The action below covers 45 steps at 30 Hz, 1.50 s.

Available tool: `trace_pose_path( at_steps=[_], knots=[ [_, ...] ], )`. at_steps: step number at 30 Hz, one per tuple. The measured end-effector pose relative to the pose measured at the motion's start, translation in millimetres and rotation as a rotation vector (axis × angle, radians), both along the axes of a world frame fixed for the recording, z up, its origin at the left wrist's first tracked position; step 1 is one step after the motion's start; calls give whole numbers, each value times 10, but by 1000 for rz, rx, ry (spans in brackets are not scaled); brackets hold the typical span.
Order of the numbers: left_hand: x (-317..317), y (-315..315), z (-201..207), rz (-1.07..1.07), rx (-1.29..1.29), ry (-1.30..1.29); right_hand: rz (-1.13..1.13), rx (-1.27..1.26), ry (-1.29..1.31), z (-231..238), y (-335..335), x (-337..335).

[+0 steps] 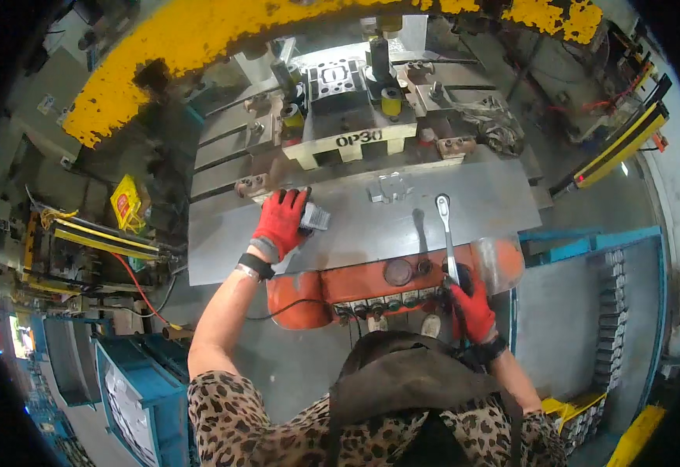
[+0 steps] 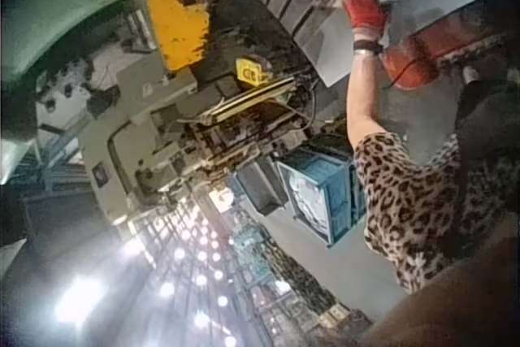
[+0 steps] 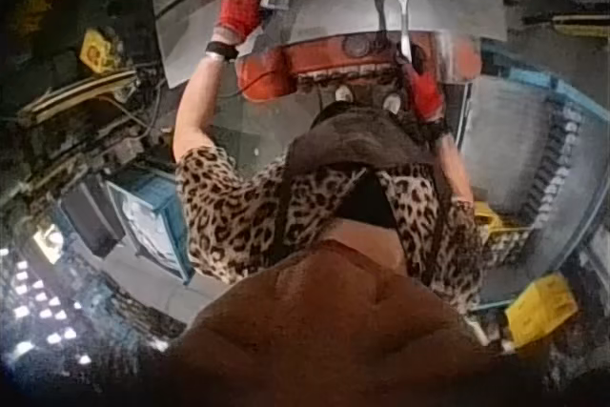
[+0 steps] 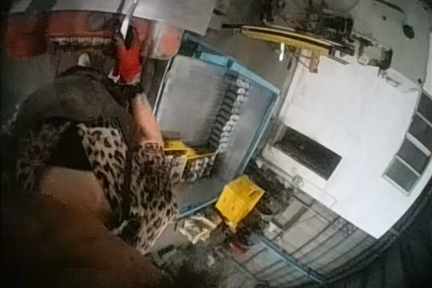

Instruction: The recorder operates an industrial metal press by placing metal blanks into a fixture, activating the press cycle, and removing the formed parts.

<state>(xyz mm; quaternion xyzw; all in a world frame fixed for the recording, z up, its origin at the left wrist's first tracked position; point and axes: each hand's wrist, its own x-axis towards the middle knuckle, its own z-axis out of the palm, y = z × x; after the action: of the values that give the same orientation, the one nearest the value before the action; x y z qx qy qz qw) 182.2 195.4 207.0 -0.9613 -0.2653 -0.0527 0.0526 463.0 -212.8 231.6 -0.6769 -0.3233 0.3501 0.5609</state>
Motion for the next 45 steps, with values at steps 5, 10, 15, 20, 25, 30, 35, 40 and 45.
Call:
trace_pose_path(
  at_steps=[5, 10, 15, 20, 25, 30, 35, 40, 45],
  knots=[
    [318, 180, 140, -9, -11, 82, 66, 6, 195, -181, 400, 48],
    [287, 166, 115, 16, -38, 76, 118, 21, -69, 27, 629, 53],
    [234, 75, 95, 1, 60, -58, 159, -194, 41, 100, 995, 318],
    [331, -5, 200, 67, 53, -24, 178, -290, 219, -22, 1150, 525],
    [326, -109, 305, 161, -47, 70, 109, -229, 283, 97, 1052, 550],
    [211, -442, 313, 287, 15, -54, 225, -132, 297, 175, 947, 752],
    [-141, -1034, 243, 481, -101, -154, 235, 144, 355, 661, 1458, 822],
    [-701, -1655, 86, 479, -137, -312, 156, 311, 74, 704, 2486, 921],
    [-1335, -2155, -85, 682, -211, -449, 260, 126, 480, 882, 3480, 794]
  ],
)
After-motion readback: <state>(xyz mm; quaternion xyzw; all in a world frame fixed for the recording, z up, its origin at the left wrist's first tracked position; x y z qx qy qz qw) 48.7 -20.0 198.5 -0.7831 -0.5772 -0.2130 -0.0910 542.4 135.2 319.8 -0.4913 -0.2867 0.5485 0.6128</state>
